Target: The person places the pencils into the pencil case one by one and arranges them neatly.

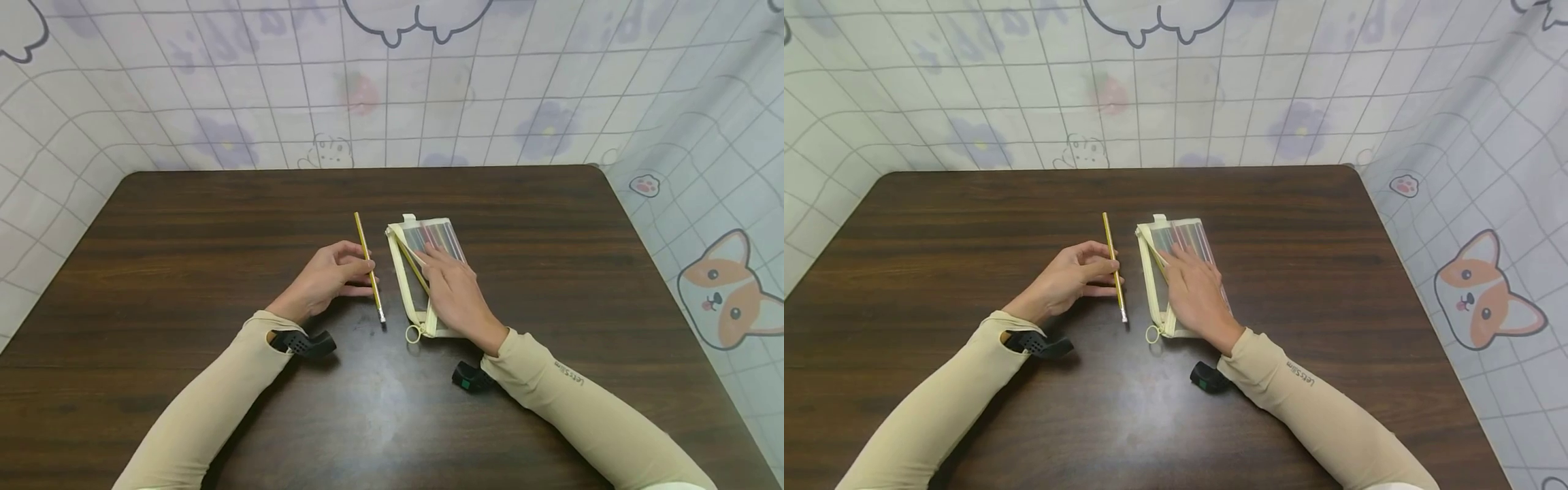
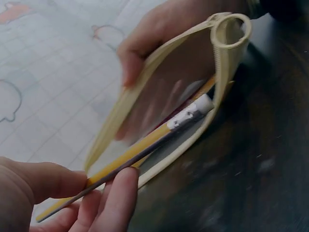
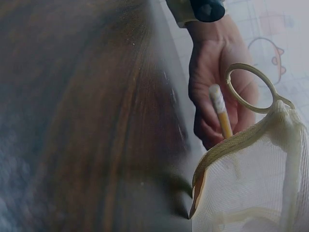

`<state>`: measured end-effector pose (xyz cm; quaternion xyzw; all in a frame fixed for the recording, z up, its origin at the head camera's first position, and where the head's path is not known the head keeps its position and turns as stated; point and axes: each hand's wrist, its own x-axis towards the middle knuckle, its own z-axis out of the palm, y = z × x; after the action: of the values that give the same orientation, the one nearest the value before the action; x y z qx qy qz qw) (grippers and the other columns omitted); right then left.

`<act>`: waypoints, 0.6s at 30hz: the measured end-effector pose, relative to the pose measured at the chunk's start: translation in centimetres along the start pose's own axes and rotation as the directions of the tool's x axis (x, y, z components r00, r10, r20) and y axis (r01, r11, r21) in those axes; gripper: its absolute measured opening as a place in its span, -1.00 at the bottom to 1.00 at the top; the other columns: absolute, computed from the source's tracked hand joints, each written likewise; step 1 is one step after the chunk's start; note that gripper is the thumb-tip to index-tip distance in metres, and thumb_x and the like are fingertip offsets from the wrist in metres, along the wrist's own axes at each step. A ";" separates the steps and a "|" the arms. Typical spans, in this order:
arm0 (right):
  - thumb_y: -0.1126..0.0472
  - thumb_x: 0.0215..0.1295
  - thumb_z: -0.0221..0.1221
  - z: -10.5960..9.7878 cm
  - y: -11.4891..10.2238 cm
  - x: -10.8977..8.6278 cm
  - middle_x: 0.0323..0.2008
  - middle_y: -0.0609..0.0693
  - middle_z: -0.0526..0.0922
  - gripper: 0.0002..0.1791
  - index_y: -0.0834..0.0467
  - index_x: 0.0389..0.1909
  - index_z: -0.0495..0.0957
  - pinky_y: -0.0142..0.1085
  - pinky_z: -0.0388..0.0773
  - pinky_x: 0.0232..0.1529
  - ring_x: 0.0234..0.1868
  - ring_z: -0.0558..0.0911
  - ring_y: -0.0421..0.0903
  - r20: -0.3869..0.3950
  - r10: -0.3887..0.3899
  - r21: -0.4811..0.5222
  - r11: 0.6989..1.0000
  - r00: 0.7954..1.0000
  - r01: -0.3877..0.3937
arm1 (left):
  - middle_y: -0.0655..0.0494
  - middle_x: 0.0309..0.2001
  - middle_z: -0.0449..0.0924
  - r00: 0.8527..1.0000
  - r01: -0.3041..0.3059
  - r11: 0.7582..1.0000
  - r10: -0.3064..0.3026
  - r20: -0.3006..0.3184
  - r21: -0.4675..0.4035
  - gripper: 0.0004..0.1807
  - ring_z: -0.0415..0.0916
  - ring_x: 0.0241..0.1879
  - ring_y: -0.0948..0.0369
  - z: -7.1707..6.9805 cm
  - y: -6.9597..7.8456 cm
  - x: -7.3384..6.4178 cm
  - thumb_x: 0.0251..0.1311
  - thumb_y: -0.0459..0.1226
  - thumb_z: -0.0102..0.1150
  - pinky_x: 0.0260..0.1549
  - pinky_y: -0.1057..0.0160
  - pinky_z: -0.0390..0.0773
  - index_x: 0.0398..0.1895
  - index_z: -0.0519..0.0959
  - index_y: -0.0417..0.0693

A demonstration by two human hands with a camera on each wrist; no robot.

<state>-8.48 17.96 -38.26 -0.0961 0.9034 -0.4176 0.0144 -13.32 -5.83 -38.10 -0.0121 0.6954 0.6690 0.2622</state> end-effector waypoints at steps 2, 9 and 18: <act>0.08 0.65 -0.29 0.0 0.0 0.0 0.58 0.11 0.29 -0.46 0.09 0.48 0.41 0.30 -0.04 0.66 0.66 0.17 0.13 -0.003 -0.001 -0.003 1.000 1.000 0.001 | -0.10 0.01 0.59 1.000 -0.002 1.000 0.002 0.003 -0.027 -0.55 0.69 -0.20 0.17 0.6 -0.1 0.1 0.43 -0.35 0.18 -0.08 0.13 0.84 0.28 0.33 -0.29; 0.10 0.63 -0.26 -0.1 -0.1 0.1 0.54 0.11 0.34 -0.46 0.08 0.46 0.43 0.28 0.06 0.65 0.63 0.24 0.14 -0.027 -0.006 -0.024 1.000 1.000 0.005 | -0.13 -0.03 0.58 1.000 -0.009 0.995 0.007 -0.025 -0.102 -0.56 0.72 -0.25 0.20 2.5 0.3 0.4 0.46 -0.34 0.16 -0.07 0.18 0.83 0.28 0.29 -0.29; 0.09 0.62 -0.24 0.0 -0.1 0.2 0.53 0.12 0.37 -0.46 0.09 0.46 0.44 0.25 0.07 0.66 0.62 0.24 0.17 -0.045 -0.004 -0.005 1.000 0.999 0.003 | -0.04 -0.15 0.62 0.999 0.044 0.985 -0.048 -0.017 -0.168 -0.57 0.72 -0.30 0.23 4.7 0.1 0.6 0.42 -0.38 0.17 -0.16 0.27 0.83 0.26 0.29 -0.23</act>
<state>-8.64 17.87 -38.11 -0.0882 0.9044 -0.4175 -0.0071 -12.21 -1.26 -38.11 -0.0573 0.6390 0.7186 0.2683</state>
